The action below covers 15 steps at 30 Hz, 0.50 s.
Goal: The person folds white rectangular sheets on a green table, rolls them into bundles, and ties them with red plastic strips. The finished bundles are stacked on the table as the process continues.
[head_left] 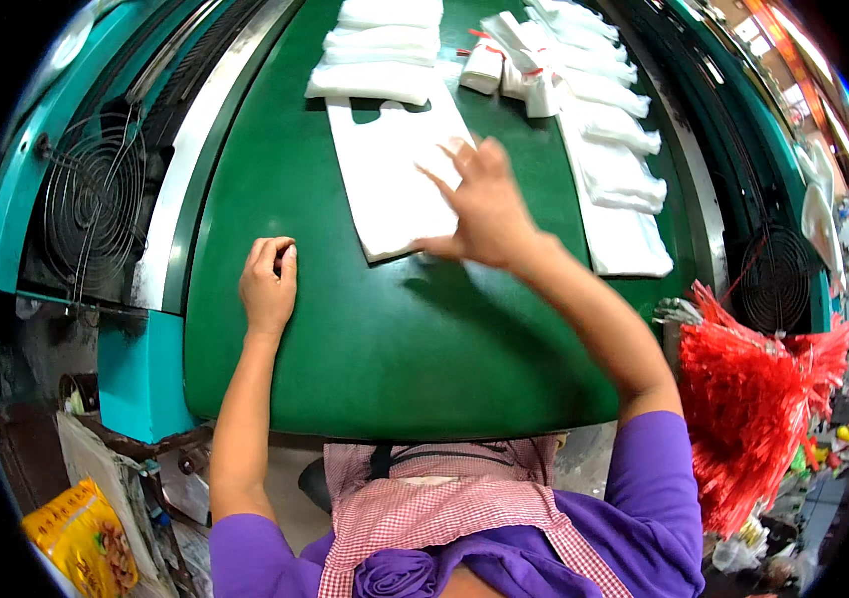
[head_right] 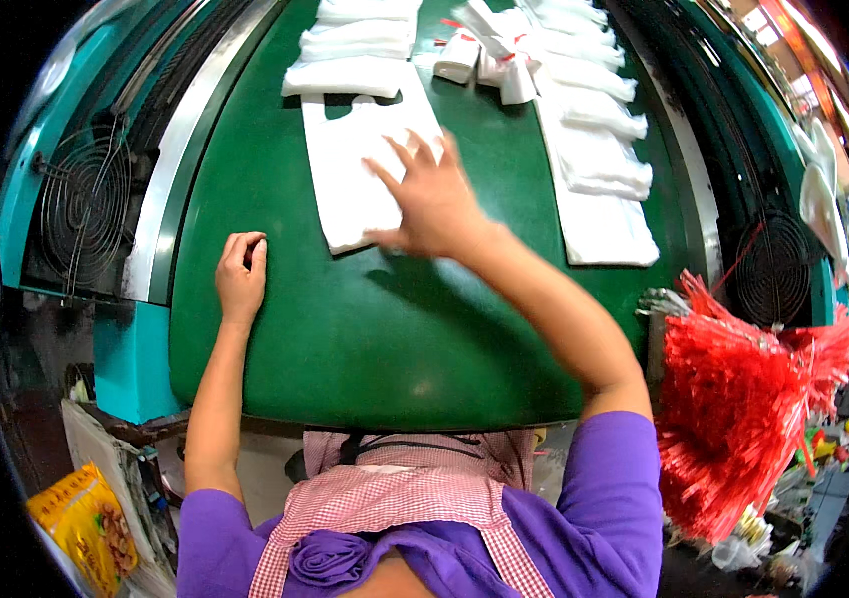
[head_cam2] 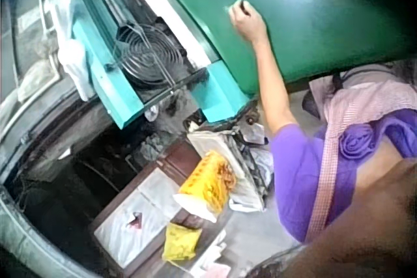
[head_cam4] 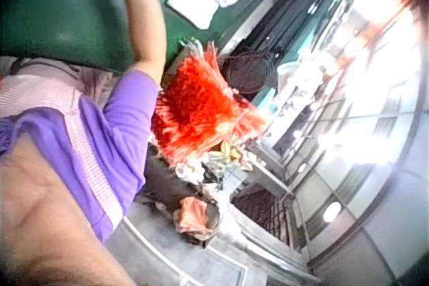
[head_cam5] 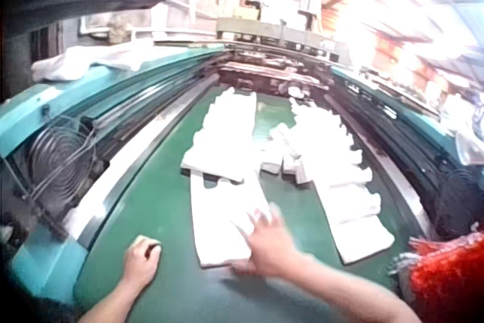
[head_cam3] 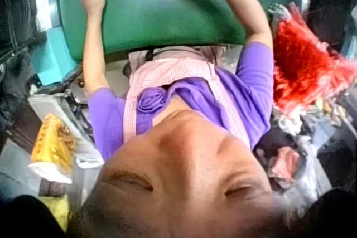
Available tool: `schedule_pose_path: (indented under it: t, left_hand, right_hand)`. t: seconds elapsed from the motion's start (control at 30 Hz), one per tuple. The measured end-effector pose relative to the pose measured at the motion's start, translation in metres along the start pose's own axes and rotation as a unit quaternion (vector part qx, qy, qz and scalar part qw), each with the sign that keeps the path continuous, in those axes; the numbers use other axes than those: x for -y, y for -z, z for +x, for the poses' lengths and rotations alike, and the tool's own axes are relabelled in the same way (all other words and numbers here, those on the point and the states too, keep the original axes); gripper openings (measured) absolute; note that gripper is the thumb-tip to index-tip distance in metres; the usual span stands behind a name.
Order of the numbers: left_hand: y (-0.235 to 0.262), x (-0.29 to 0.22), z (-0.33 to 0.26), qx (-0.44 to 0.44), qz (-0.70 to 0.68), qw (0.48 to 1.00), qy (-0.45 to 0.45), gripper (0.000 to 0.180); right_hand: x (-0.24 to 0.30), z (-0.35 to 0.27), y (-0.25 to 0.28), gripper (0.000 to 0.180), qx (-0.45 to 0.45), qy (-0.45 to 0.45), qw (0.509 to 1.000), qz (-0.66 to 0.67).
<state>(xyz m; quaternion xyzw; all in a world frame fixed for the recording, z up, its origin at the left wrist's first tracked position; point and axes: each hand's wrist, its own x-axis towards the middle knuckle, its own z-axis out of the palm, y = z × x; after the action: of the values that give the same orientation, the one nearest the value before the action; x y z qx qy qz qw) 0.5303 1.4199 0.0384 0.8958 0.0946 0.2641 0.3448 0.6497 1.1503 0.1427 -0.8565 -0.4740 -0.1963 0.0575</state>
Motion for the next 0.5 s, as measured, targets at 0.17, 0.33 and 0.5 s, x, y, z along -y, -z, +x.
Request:
schedule_pose_path:
  t: [0.17,0.33,0.5]
  left_hand:
    - [-0.007,-0.001,0.003,0.006,-0.016,1.000,-0.006,0.009]
    - [0.001,0.008,0.001,0.006,0.009,1.000,-0.017,0.010]
    - [-0.010,-0.047,-0.027,0.084,-0.054,0.993,-0.061,0.042]
  right_hand:
    - [-0.005,-0.018,-0.093,0.020,0.033,-0.132,0.990,0.021]
    - [0.022,-0.022,-0.036,0.013,0.201,-0.152,0.956,0.150]
    - [0.053,-0.128,0.024,0.021,0.118,-0.303,0.795,0.513]
